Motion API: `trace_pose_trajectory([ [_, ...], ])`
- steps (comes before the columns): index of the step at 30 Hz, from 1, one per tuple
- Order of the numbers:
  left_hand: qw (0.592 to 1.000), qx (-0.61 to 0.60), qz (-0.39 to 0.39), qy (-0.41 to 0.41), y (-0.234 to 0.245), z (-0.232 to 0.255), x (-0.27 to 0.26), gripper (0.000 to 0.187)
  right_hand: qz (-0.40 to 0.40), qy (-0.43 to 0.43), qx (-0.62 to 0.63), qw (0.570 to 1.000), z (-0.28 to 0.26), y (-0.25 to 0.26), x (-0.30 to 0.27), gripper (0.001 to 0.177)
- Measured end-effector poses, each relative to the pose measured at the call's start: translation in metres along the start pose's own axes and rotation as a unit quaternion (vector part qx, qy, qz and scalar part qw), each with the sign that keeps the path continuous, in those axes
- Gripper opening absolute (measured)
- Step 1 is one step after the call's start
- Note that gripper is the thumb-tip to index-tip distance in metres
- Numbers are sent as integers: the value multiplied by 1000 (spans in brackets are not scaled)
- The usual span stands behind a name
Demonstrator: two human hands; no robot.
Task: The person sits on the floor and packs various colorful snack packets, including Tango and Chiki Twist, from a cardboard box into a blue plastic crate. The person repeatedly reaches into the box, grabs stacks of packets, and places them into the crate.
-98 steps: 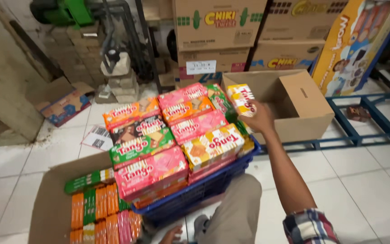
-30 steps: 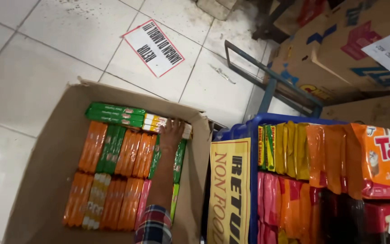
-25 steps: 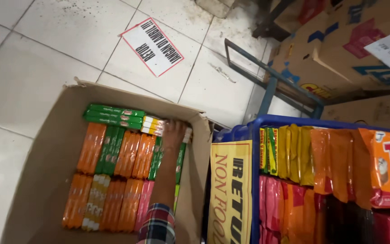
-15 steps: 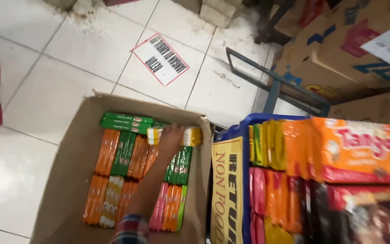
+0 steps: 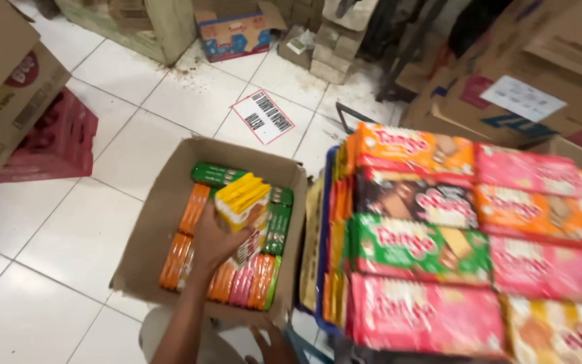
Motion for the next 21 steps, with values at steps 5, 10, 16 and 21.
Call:
trace_pose_trajectory([
  [5, 992, 32, 124, -19, 6, -43, -126, 58, 63, -15, 118, 991, -57, 137, -42, 67],
  [10, 978, -115, 172, 39, -18, -42, -233, 75, 249, 102, 157, 950, -104, 264, -127, 73],
  [16, 977, -201, 58, 45, -61, 50, -278, 61, 140, -63, 69, 986, -140, 342, -150, 112],
  [21, 938, -336, -18, -88, -84, 101, -270, 85, 298, -5, 90, 950, -168, 433, -174, 90],
])
Point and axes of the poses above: each hand's wrist, its own x-axis towards the middle knuckle, its own y-axis out of the back of the hand, z = x × y, the point moved 6 cm from there along x, towards the middle knuckle, and after that the axes turned 13 degrees about -y, right-handed, at the moved point
